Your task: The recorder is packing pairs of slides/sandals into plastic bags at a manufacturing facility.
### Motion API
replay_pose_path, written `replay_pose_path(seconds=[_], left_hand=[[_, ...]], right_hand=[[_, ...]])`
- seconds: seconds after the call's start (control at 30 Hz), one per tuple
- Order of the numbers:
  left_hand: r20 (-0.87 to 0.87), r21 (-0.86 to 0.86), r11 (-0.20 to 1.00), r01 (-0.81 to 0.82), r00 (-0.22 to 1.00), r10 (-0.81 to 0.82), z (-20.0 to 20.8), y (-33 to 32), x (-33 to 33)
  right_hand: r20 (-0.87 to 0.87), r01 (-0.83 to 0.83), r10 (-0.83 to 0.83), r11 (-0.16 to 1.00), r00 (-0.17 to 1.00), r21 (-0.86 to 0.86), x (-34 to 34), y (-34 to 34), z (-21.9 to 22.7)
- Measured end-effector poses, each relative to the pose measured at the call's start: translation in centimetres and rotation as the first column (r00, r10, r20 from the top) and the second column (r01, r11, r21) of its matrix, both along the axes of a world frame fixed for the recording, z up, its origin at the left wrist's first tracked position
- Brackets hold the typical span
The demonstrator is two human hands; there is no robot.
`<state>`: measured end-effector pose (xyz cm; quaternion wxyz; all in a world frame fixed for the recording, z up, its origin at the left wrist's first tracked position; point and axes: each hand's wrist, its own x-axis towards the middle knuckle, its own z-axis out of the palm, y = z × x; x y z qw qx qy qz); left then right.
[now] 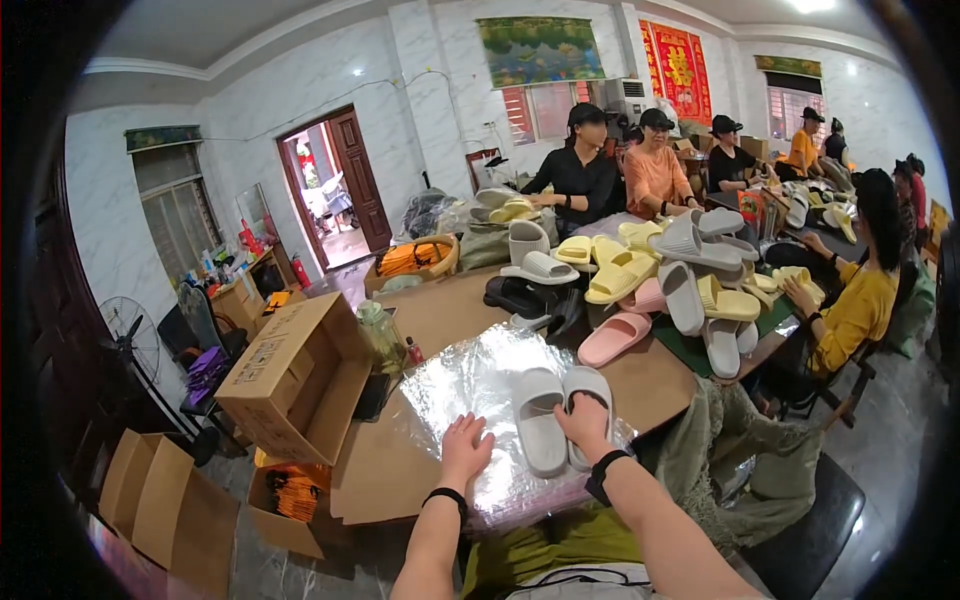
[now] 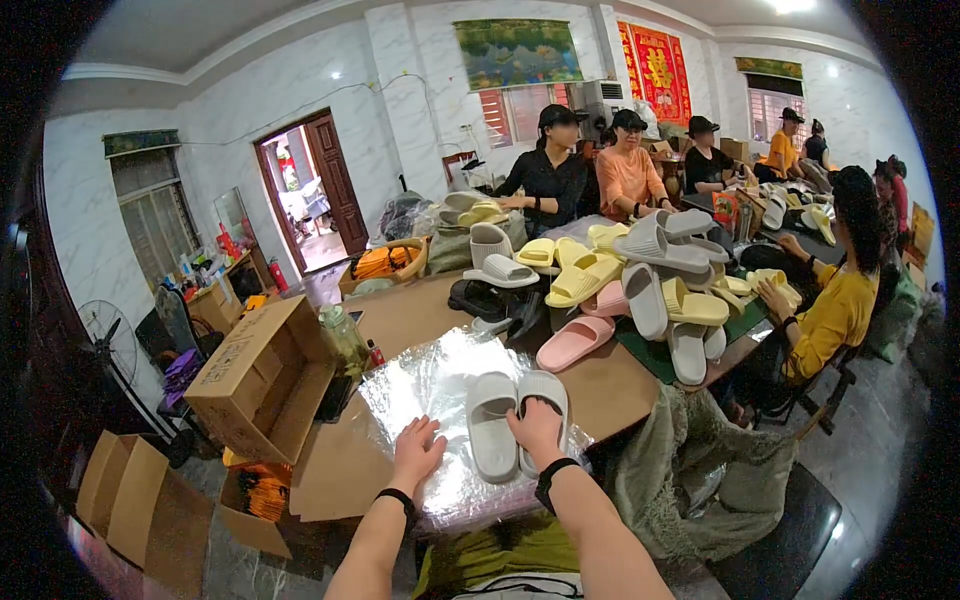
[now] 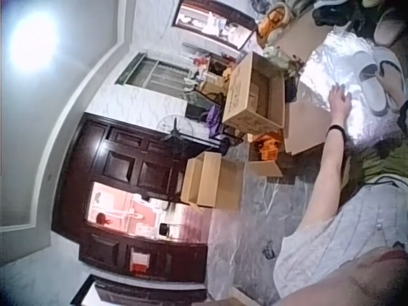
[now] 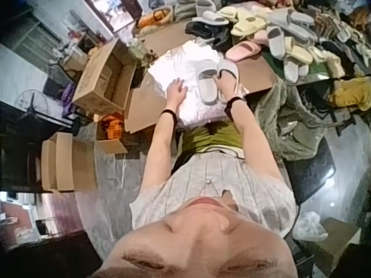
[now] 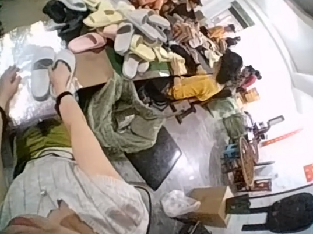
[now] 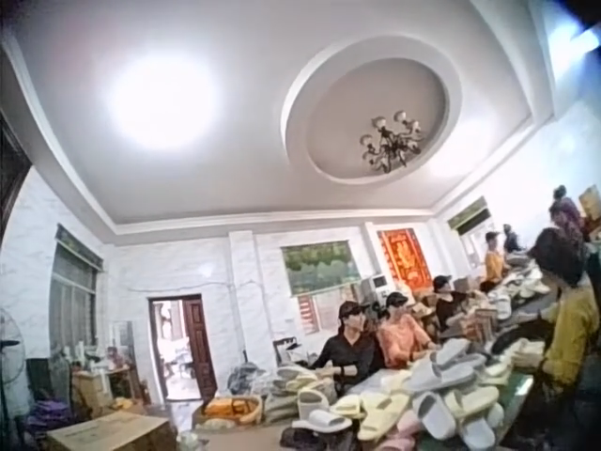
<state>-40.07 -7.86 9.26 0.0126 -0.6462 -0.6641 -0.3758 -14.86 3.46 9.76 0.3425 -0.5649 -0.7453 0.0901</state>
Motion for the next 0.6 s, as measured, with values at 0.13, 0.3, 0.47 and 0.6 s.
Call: replay_pose_path(seconds=[0.13, 0.3, 0.47, 0.6], left_hand=[[-0.005, 0.021, 1.000, -0.002, 1.000, 0.002, -0.23, -0.15, -0.22], [-0.022, 0.015, 1.000, -0.006, 1.000, 0.006, -0.14, 0.09, -0.24], [-0.032, 0.014, 1.000, -0.014, 0.999, 0.015, -0.12, 0.11, -0.15], [-0.021, 0.031, 1.000, 0.002, 1.000, -0.002, -0.50, 0.28, -0.36]], right_hand=[[0.014, 0.012, -0.012, 1.000, 1.000, 0.005, -0.24, -0.28, 0.27], [0.001, 0.003, -0.003, 1.000, 1.000, 0.010, -0.21, -0.09, 0.27], [-0.009, 0.016, -0.015, 0.999, 1.000, 0.034, -0.15, -0.24, 0.49], [-0.024, -0.003, 0.004, 1.000, 1.000, 0.011, 0.00, -0.05, 0.08]])
